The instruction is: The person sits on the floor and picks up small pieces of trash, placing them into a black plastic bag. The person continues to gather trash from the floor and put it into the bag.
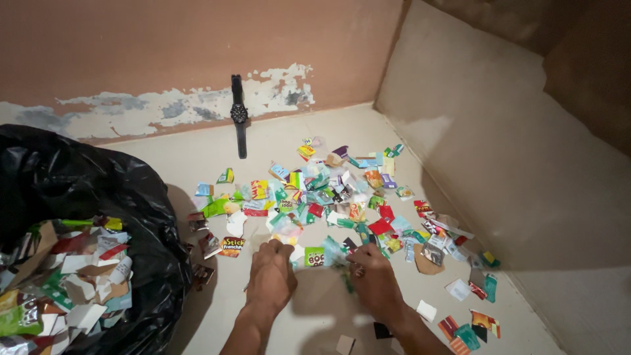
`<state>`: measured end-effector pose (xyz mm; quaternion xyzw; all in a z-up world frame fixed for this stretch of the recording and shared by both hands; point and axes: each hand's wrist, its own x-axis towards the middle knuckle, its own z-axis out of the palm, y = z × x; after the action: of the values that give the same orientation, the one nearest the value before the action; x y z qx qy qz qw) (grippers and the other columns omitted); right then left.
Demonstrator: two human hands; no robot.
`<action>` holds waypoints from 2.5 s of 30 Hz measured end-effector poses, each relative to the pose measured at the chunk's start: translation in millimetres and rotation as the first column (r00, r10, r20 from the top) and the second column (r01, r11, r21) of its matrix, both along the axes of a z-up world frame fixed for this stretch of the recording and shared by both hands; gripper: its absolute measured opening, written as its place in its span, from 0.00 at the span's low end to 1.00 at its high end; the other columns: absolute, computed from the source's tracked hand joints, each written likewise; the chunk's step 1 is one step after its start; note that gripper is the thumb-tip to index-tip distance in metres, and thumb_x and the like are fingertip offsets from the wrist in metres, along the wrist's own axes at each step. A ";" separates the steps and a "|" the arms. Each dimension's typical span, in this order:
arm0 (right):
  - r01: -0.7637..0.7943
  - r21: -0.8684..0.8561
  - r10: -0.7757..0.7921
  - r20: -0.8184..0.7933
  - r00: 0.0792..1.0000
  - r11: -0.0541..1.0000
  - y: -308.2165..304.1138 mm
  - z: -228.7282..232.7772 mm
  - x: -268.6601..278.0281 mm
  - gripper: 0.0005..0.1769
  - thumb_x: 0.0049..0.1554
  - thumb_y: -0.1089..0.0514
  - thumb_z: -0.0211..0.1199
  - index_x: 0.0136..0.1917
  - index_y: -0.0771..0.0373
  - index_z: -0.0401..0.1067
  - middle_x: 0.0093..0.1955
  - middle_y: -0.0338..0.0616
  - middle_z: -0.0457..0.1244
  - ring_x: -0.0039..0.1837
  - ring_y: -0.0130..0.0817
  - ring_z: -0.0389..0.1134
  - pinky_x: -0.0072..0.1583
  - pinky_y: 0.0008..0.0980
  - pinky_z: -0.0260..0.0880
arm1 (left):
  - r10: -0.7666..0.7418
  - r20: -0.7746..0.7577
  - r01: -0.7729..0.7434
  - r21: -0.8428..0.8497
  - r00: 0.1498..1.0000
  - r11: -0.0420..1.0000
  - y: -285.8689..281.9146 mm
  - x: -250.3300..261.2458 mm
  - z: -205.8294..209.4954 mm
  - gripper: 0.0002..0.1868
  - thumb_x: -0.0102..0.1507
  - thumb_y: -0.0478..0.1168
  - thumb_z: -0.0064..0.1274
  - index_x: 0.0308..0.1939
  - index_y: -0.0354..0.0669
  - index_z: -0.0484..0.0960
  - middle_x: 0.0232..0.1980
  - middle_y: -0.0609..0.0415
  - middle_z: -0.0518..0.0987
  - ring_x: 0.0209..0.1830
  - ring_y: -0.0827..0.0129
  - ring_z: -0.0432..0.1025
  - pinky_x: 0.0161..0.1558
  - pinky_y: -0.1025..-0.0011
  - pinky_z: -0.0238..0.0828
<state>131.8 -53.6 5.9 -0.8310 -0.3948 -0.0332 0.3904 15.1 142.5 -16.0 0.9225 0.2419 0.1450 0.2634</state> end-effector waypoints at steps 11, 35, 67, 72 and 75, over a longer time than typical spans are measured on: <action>0.125 0.062 -0.098 -0.334 0.938 0.990 -9.9 -1.4 6.8 0.15 0.49 0.74 0.60 0.46 0.64 0.82 0.46 0.44 0.72 0.48 0.34 0.73 0.50 0.33 0.73 | 0.109 0.291 0.002 -0.355 0.950 0.935 -4.5 -12.4 18.9 0.16 0.50 0.25 0.52 0.42 0.36 0.84 0.42 0.41 0.80 0.42 0.46 0.76 0.46 0.57 0.72; 0.074 0.211 0.025 -0.431 0.902 0.975 58.6 150.9 -41.7 0.11 0.55 0.68 0.65 0.50 0.65 0.83 0.42 0.37 0.70 0.40 0.22 0.65 0.44 0.24 0.66 | 0.462 0.424 -0.166 -0.572 0.779 0.804 28.7 -88.7 164.1 0.17 0.52 0.27 0.58 0.44 0.40 0.86 0.40 0.52 0.81 0.34 0.66 0.77 0.36 0.69 0.72; -0.436 0.287 0.514 -0.611 0.602 0.853 296.4 188.2 -224.9 0.23 0.58 0.61 0.57 0.67 0.62 0.74 0.48 0.43 0.70 0.42 0.28 0.68 0.44 0.29 0.70 | 0.719 0.487 -0.553 -0.461 0.496 0.694 137.6 -298.6 183.5 0.24 0.55 0.28 0.59 0.56 0.39 0.82 0.56 0.46 0.81 0.50 0.60 0.80 0.50 0.68 0.75; -0.392 0.279 0.446 -0.779 0.442 0.876 305.4 187.1 -228.6 0.27 0.60 0.58 0.50 0.73 0.60 0.65 0.56 0.32 0.70 0.43 0.31 0.68 0.38 0.33 0.66 | 0.730 0.434 -0.494 -0.542 0.528 0.680 140.5 -302.5 180.5 0.28 0.55 0.26 0.55 0.61 0.40 0.79 0.61 0.49 0.81 0.53 0.63 0.80 0.52 0.69 0.75; -0.388 0.309 0.450 -0.819 0.356 0.869 305.3 181.4 -225.7 0.28 0.63 0.58 0.53 0.75 0.62 0.70 0.44 0.49 0.60 0.40 0.34 0.58 0.35 0.33 0.58 | 0.712 0.454 -0.512 -0.496 0.536 0.701 144.2 -302.2 176.9 0.29 0.55 0.26 0.52 0.62 0.40 0.79 0.62 0.48 0.81 0.55 0.62 0.79 0.53 0.69 0.75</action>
<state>-93.9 251.7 187.4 -0.5881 -0.3374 0.4813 0.5556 -287.2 286.7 160.9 0.6223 0.4723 0.4823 0.3964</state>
